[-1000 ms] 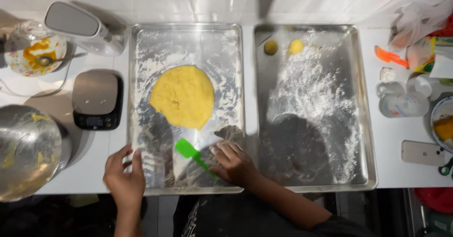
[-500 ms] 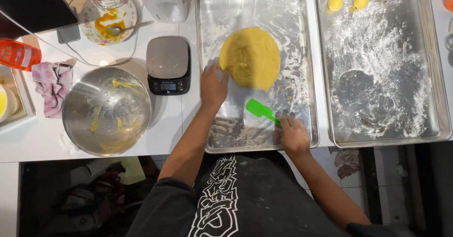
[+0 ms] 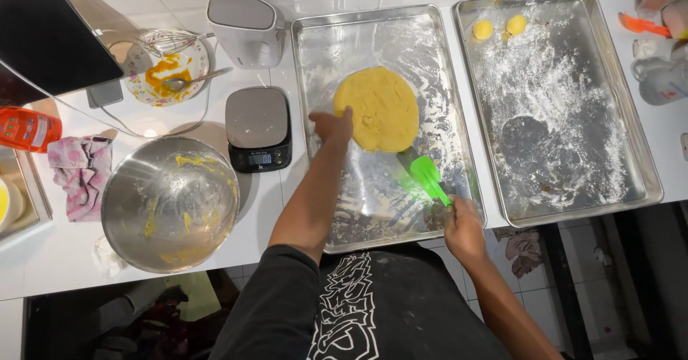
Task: Kneading dough, portioning it using a scale, and rolling it into small balls on a floured tray
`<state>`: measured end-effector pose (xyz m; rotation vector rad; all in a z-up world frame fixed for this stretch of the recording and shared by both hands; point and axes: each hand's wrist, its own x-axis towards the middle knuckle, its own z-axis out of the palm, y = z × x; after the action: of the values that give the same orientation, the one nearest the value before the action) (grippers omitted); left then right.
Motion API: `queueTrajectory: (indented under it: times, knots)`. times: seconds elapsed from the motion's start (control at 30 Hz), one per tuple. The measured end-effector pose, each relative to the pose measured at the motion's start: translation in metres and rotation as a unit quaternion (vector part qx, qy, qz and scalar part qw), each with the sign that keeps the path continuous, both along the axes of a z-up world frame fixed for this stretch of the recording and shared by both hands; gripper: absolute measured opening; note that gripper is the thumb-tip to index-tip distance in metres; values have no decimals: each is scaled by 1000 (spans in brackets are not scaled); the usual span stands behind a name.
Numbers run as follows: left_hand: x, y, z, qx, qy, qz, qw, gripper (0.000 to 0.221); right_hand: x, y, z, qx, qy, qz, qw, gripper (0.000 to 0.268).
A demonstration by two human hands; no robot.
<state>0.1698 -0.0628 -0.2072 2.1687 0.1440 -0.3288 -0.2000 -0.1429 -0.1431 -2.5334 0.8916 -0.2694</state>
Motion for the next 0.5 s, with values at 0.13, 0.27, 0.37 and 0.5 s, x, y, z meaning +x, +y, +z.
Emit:
queueTrajectory:
  times: [0.13, 0.27, 0.37, 0.5]
  knots:
    - [1, -2, 19, 126, 114, -28, 985, 80, 5, -10, -1, 111, -57, -27, 992, 24]
    - [-16, -9, 44, 127, 52, -61, 989, 55, 27, -24, 20, 151, -78, -27, 985, 22]
    - [-33, -16, 66, 5, 56, 25, 998, 49, 43, -38, 36, 184, -79, -20, 980, 17]
    - [-34, -24, 75, -98, 150, 149, 972, 59, 52, -65, 25, 213, -80, -6, 974, 15]
